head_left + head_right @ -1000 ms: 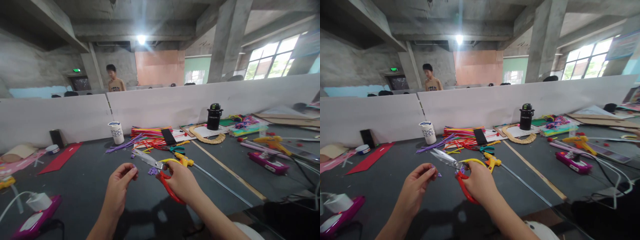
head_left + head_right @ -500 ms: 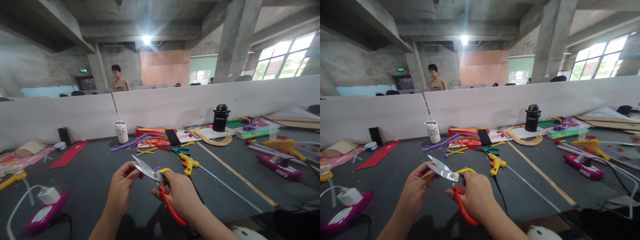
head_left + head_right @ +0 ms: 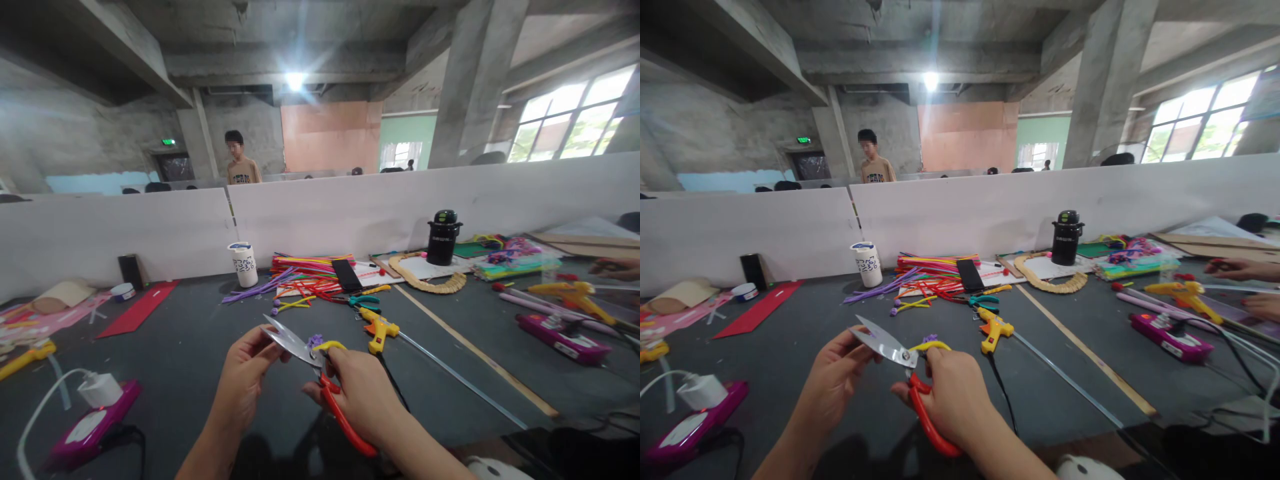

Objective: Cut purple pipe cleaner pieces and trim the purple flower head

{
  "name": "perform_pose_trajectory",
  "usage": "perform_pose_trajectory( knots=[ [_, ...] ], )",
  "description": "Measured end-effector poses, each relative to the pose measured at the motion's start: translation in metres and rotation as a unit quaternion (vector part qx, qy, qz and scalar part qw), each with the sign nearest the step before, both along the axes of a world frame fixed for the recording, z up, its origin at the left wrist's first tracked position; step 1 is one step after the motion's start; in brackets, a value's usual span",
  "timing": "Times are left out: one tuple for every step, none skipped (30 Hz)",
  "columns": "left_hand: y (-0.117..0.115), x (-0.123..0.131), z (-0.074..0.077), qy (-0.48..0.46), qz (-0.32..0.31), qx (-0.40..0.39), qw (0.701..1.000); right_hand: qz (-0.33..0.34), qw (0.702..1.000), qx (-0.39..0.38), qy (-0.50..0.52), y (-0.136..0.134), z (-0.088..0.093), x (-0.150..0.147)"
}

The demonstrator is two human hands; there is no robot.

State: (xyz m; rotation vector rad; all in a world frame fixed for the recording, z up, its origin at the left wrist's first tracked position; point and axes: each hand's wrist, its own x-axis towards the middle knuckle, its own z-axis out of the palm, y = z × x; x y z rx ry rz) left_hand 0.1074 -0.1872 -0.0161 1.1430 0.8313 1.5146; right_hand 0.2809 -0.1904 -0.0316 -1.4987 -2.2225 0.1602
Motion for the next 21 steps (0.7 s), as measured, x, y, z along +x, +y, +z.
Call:
perform_pose_trajectory(
  knots=[
    [-0.0002,0.0004,0.0004,-0.004,-0.002,-0.001,1.0,0.002,1.0,-0.002,0.001,-0.0001,-0.0001,-0.0004],
    [-0.0004,0.0008,0.0008,-0.007,-0.004,-0.002,1.0,0.002,1.0,-0.003,0.0,0.0,-0.0004,-0.0008],
    [-0.0007,0.0011,0.0012,-0.009,-0.005,-0.002,1.0,0.001,1.0,-0.002,-0.001,0.0001,-0.0008,-0.0011],
    [-0.0009,0.0013,0.0015,-0.009,-0.006,-0.001,1.0,-0.001,1.0,0.001,-0.003,0.0003,-0.0014,-0.0015],
    [-0.0011,0.0014,0.0017,-0.008,-0.006,0.0,1.0,-0.003,1.0,0.005,-0.005,0.0006,-0.002,-0.0017],
    [-0.0013,0.0014,0.0018,-0.006,-0.006,0.001,1.0,-0.005,1.0,0.009,-0.006,0.0009,-0.0026,-0.0019],
    [-0.0014,0.0013,0.0019,-0.004,-0.006,0.002,1.0,-0.005,1.0,0.012,-0.007,0.0011,-0.0032,-0.0021],
    [-0.0014,0.0012,0.0021,-0.003,-0.006,0.003,1.0,-0.004,1.0,0.014,-0.007,0.0014,-0.0037,-0.0022],
    [-0.0014,0.0012,0.0023,-0.004,-0.005,0.003,1.0,-0.004,1.0,0.016,-0.006,0.0016,-0.0041,-0.0023],
    [-0.0015,0.0012,0.0027,-0.005,-0.007,0.001,1.0,-0.002,1.0,0.017,-0.005,0.0017,-0.0045,-0.0024],
    [-0.0015,0.0014,0.003,-0.008,-0.008,0.0,1.0,-0.001,1.0,0.018,-0.005,0.0018,-0.0048,-0.0025],
    [-0.0015,0.0016,0.0033,-0.01,-0.01,-0.002,1.0,-0.001,1.0,0.019,-0.005,0.0018,-0.005,-0.0026],
    [-0.0015,0.0017,0.0035,-0.013,-0.012,-0.004,1.0,0.0,1.0,0.021,-0.004,0.0016,-0.0051,-0.0027],
    [-0.0015,0.0018,0.0035,-0.016,-0.013,-0.006,1.0,0.0,1.0,0.023,-0.005,0.0015,-0.0052,-0.0029],
    [-0.0015,0.0019,0.0033,-0.018,-0.014,-0.007,1.0,-0.001,1.0,0.025,-0.006,0.0012,-0.0051,-0.0031],
    [-0.0014,0.0018,0.0029,-0.019,-0.014,-0.008,1.0,-0.002,1.0,0.026,-0.007,0.0009,-0.005,-0.0033],
    [-0.0012,0.0016,0.0025,-0.02,-0.015,-0.009,1.0,-0.003,1.0,0.026,-0.008,0.0006,-0.0049,-0.0036],
    [-0.0011,0.0015,0.0022,-0.021,-0.016,-0.01,1.0,-0.004,1.0,0.025,-0.009,0.0004,-0.0048,-0.0038],
    [-0.001,0.0014,0.002,-0.021,-0.017,-0.011,1.0,-0.004,1.0,0.024,-0.009,0.0002,-0.0048,-0.004],
    [-0.0009,0.0013,0.002,-0.02,-0.018,-0.013,1.0,-0.004,1.0,0.024,-0.01,0.0001,-0.0048,-0.0041],
    [-0.001,0.0014,0.0023,-0.02,-0.018,-0.014,1.0,-0.002,1.0,0.024,-0.01,0.0001,-0.0049,-0.0042]
  ],
)
